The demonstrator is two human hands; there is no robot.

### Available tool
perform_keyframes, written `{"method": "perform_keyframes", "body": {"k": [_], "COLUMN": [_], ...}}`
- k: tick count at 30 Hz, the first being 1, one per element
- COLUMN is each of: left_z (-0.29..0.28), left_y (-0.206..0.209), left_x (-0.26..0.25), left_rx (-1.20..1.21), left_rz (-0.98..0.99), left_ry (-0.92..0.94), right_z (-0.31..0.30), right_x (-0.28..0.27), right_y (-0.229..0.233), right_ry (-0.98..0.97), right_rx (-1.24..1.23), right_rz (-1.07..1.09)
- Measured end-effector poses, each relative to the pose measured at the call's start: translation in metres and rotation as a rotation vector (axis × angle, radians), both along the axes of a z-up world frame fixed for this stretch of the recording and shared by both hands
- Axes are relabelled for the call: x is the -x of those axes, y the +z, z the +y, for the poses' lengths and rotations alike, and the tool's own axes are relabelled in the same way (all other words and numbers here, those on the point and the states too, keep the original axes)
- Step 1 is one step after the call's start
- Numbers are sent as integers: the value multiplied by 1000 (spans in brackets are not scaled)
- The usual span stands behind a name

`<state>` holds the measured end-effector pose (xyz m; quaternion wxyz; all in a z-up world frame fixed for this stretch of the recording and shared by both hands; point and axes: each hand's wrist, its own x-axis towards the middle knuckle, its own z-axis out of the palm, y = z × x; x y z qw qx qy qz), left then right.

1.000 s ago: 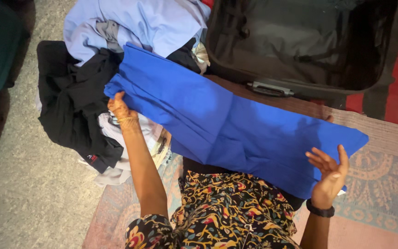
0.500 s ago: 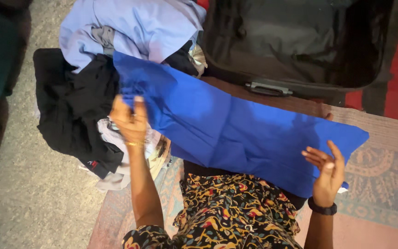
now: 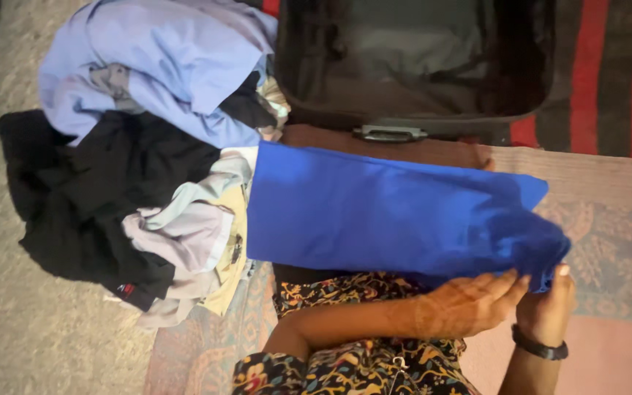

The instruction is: The person folds a blue piece of clothing by hand and then places it inside an open black suitcase.

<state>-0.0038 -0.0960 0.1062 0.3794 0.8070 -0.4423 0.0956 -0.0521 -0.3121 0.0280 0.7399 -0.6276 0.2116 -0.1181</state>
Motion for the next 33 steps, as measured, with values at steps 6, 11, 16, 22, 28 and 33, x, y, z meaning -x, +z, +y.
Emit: {"method": "perform_keyframes", "body": {"k": [6,11,16,22,28,33], "left_z": [67,133,177,198,196,186], "left_y": [-40,-68,-89,-120,-120,-111], "left_x": [6,-25,-32,-31,-29,-19], "left_rx": [-123,-572,-650,-705,-788,-715], "left_rz": [145,186,237,251,294,241], "left_ry": [43,390,620,748,695,680], "right_z": [-11,5,-10,-27,-25,-39], "right_x": [8,-8,10,1,6,21], "right_y": [20,-1,32,-24,-50,-56], "right_ry": [34,95,73,69,-63,-145], "right_rx": [-154,402,237,23,281,375], "right_rz": [201,241,118,342,171,113]}}
